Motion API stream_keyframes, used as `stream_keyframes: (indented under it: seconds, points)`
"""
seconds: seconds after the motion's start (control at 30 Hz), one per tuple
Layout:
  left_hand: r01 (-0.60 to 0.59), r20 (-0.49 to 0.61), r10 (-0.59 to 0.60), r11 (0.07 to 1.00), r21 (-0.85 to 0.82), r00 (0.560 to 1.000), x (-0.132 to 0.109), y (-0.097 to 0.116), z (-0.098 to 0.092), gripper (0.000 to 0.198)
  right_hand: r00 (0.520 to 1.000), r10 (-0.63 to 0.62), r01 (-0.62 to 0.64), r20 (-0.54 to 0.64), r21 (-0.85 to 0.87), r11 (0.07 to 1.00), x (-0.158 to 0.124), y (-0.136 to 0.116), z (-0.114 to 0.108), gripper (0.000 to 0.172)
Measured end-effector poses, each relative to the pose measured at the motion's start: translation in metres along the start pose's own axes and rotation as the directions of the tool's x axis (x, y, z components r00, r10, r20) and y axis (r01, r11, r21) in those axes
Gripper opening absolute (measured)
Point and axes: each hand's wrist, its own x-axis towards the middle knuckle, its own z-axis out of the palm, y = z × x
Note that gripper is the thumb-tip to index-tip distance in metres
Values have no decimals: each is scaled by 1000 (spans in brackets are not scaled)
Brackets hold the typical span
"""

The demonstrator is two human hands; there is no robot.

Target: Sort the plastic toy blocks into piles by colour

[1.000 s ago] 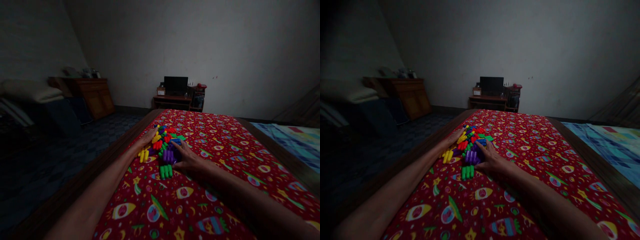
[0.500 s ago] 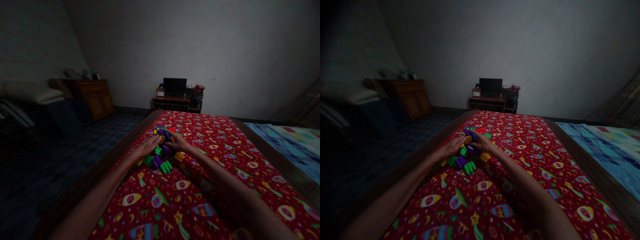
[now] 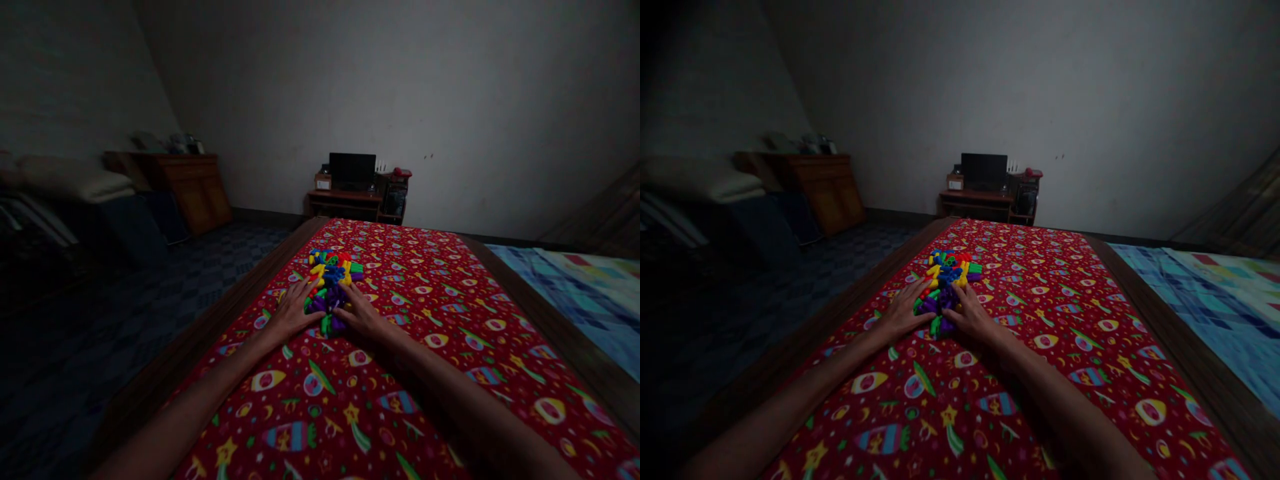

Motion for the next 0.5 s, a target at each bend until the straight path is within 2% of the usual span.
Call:
stream_keyframes:
  seconds: [0.13,0.27,0.4,0.5]
  points:
    - [-54,-94,45,994,-96,995,21,4,1,59,998,-49,51,-36,36,998,28,-3,2,63]
    - [-57,-141,36,987,-147,989,41,0,-6,53,994,-71,80,-86,112,991,53,2,-14,53]
    - [-62,-146,43,990,-130,988,65,-16,-13,54,980,42,-16,-194,133,991,83,22,-35,45]
    - [-30,-136,19,996,-80,991,89,-39,-4,56,956,142,-125,-255,84,989,105,45,-44,42]
